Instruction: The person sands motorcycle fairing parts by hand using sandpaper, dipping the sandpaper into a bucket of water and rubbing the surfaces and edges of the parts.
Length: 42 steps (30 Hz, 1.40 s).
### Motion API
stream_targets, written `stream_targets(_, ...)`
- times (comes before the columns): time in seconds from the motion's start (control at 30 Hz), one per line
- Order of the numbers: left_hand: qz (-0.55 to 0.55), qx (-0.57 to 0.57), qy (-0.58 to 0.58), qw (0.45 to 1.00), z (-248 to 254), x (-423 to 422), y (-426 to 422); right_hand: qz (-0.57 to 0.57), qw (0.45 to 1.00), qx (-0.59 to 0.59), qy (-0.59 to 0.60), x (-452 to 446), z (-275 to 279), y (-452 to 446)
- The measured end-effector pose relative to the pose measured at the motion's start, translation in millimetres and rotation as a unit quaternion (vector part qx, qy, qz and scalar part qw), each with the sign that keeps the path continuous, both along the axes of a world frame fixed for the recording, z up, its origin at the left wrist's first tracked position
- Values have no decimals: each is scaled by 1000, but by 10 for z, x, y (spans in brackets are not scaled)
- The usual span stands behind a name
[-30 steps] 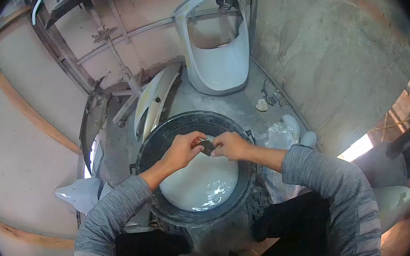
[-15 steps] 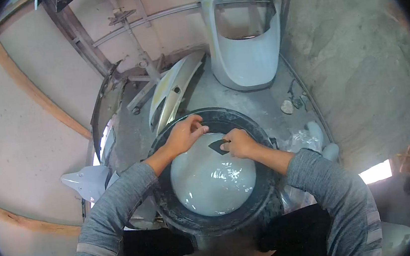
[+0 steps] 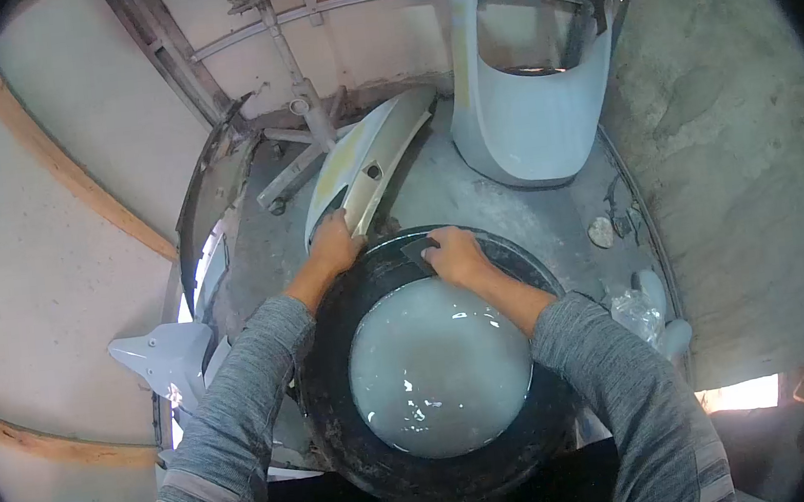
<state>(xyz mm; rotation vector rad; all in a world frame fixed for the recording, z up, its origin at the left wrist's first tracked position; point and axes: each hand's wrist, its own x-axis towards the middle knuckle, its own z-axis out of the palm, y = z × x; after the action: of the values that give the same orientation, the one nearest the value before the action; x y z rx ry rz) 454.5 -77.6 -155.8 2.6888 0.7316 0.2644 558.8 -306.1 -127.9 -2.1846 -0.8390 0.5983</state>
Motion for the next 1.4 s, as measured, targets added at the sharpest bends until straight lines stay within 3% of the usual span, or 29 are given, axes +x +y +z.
stream_targets(0.13, 81, -67, 59, 993, -372, 49, 492, -29, 998, -2, 48, 25, -19, 231)
stream_targets(0.2, 55, -87, 45, 994, -478, -28, 607, -38, 990, -13, 138, 10, -36, 342)
stream_targets(0.23, 30, -107, 31, 993, -552, -46, 646, -38, 990, -16, 138, 21, -119, 388)
stream_targets(0.3, 27, -104, 52, 993, -674, -68, 683, 10, 998, 61, 28, 11, -263, 489)
stream_targets(0.5, 72, -83, 23, 994, -870, -21, 622, 5, 998, 18, 53, -35, -155, 608)
stream_targets(0.63, 105, -103, -29, 989, -755, -10, 629, -5, 997, 19, 70, -63, -93, 570)
stream_targets(0.8, 78, -49, -59, 994, -411, -173, 790, -5, 998, 43, 51, -3, -106, 512)
stream_targets(1.17, 59, -17, -71, 996, 444, -1021, 526, -31, 995, 91, 19, -42, 562, 223)
stream_targets(1.23, 82, -25, -91, 992, 655, -1269, 434, -68, 983, 99, 137, -189, 817, 163)
stream_targets(1.4, 68, -23, -150, 986, 1089, -1985, 108, -23, 973, 145, 178, -594, 1207, 170)
